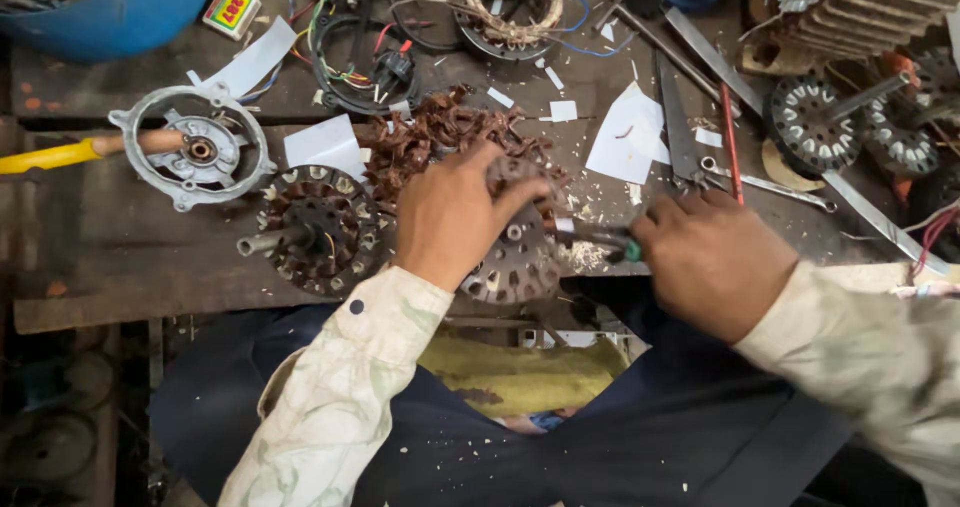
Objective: The person uses pliers to pull and cut copper windings from a motor rotor held in their left hand. They systematically remove the copper from the slots, creating a growing pile of copper scraps on the workbench. The person rotates the rotor to access different sections and continues the removal process throughout the clip.
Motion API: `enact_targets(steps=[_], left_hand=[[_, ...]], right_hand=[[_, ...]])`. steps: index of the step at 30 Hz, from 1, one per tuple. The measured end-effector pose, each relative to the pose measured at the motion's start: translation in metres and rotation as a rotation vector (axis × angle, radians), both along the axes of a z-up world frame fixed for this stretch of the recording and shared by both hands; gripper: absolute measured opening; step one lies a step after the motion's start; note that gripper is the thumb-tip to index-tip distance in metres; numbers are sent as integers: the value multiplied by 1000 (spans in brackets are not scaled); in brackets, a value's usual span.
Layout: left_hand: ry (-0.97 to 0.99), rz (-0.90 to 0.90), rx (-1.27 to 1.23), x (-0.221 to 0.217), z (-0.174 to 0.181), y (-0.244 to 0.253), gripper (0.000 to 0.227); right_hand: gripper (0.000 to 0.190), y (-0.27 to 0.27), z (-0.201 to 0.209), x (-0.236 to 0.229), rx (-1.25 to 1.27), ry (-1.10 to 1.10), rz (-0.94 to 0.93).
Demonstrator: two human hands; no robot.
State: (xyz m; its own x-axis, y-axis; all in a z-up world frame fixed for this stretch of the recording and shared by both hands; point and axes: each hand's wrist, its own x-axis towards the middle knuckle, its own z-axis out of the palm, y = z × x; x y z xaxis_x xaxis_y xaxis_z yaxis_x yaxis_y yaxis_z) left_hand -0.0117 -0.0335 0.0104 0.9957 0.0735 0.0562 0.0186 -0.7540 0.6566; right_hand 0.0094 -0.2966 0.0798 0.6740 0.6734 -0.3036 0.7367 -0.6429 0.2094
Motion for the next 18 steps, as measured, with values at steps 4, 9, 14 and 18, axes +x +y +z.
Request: enact_targets(steps=[4,9,14,18], left_hand=[[-104,-149,-84,8,-9,8,62],[82,-142,-402,13,-14,6,53],[40,-172,-299,17,-18,10,49],[172,-140,-162,18,-7,15,48]], right_hand=[[45,-35,-44,45,315,512,-56],[10,-28,-101,28,641,997,-410],[29,-27,-89,4,949,813,-172],[18,-49,-41,7,1112,614,-130]])
